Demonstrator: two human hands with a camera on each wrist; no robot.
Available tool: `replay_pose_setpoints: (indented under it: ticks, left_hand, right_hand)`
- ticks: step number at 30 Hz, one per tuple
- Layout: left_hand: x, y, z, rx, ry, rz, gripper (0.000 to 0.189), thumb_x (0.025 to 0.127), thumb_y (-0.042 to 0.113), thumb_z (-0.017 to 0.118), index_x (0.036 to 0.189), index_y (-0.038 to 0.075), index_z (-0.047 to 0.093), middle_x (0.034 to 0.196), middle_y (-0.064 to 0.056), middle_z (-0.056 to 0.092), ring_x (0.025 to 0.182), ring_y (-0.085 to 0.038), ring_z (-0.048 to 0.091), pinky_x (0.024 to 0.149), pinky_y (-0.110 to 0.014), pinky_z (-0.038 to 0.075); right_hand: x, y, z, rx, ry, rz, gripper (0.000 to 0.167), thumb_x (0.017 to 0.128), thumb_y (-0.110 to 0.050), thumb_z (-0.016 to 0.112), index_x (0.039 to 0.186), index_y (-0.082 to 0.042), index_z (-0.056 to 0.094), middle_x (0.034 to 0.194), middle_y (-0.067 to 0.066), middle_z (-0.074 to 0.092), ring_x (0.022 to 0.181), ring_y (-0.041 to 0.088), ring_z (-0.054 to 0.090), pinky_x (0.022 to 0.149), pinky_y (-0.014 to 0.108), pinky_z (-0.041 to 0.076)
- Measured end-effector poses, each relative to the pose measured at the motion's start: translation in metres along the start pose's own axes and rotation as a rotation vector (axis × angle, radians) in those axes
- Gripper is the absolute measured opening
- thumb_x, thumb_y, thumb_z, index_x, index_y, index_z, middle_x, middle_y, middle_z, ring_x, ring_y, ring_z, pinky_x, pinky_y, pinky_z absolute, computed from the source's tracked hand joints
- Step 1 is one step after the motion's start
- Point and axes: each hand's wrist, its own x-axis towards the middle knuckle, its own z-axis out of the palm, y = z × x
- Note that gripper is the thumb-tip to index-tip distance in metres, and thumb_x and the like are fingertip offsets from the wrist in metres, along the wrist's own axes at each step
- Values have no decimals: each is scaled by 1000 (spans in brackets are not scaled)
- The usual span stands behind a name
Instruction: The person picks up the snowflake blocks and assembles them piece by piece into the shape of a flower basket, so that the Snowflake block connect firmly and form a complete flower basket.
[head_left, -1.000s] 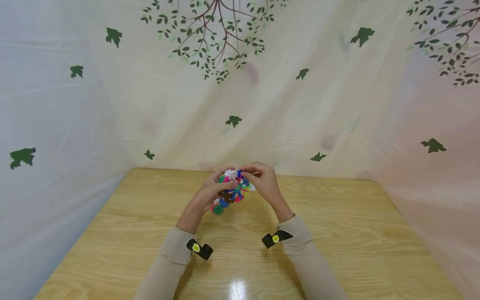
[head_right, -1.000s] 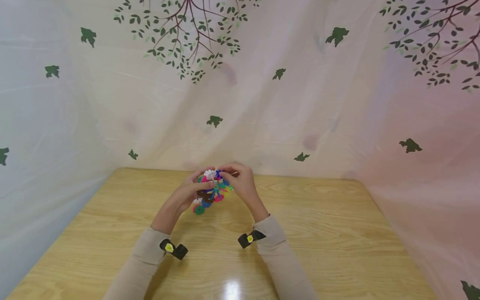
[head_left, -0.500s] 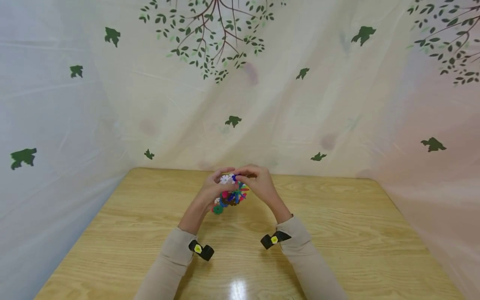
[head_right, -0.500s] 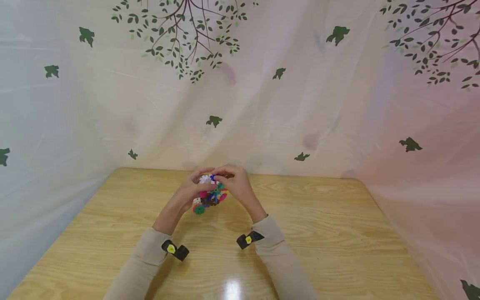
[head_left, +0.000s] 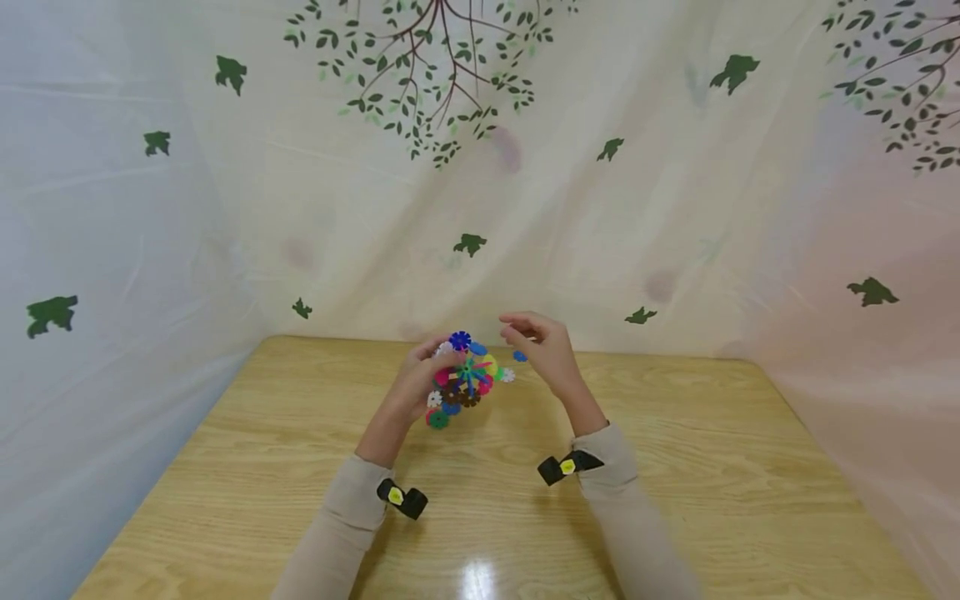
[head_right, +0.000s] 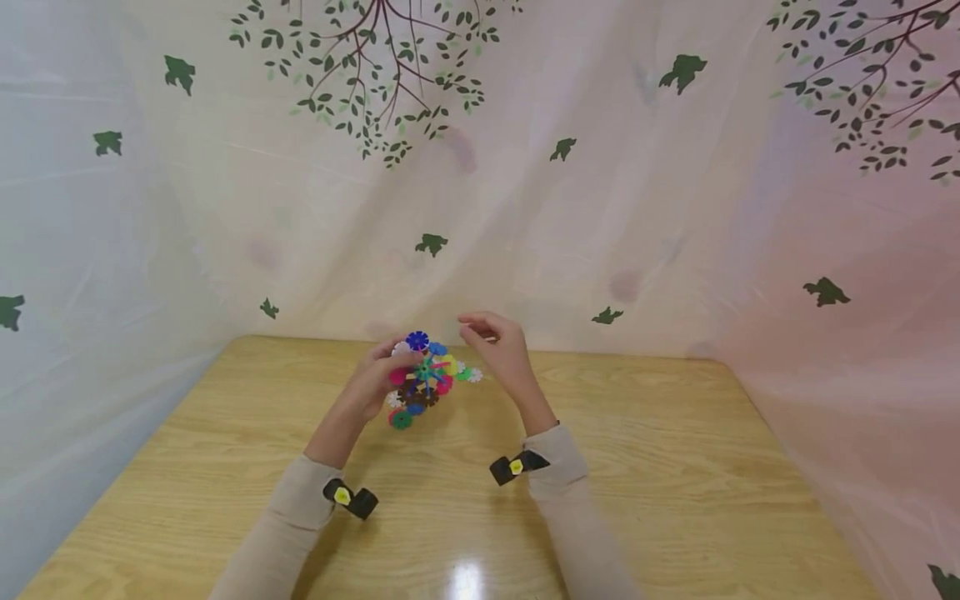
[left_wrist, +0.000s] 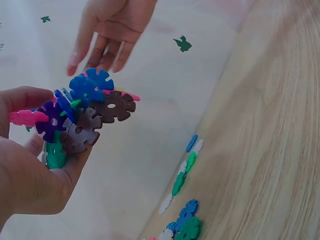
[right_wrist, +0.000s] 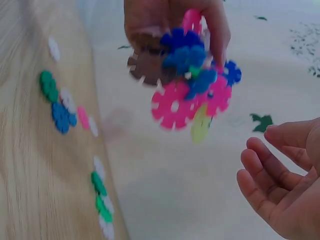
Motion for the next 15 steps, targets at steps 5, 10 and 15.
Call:
replay_pose_setpoints:
  ticks: [5,10,15]
  left_hand:
    - [0,2,-2,-36,35,23,34,92,10,69,125,4,61,94,6,68,86,-10,66,79,-29,57]
    - [-1,4,-2,-75,60,28,27,89,7,73,114,9,62,90,6,69,79,-9,67,74,-29,58]
    - [-3,5,-3,-87,64,31,35,90,7,73,123,7,62,94,7,69,78,-8,68,72,-27,58]
  right_hand:
    - [4,15,-11,-8,-28,94,26,100,-10,65,121,4,70,105,28,72,95,40,68,77,31,58]
    - [8,36,-12,-138,-176,206,26,100,-9,64,122,5,69,113,28,71,103,43,67,86,45,57]
    - [12,62,-7,-353,-354,235,28,99,-11,64,122,5,69,118,25,70,107,37,66,89,46,57]
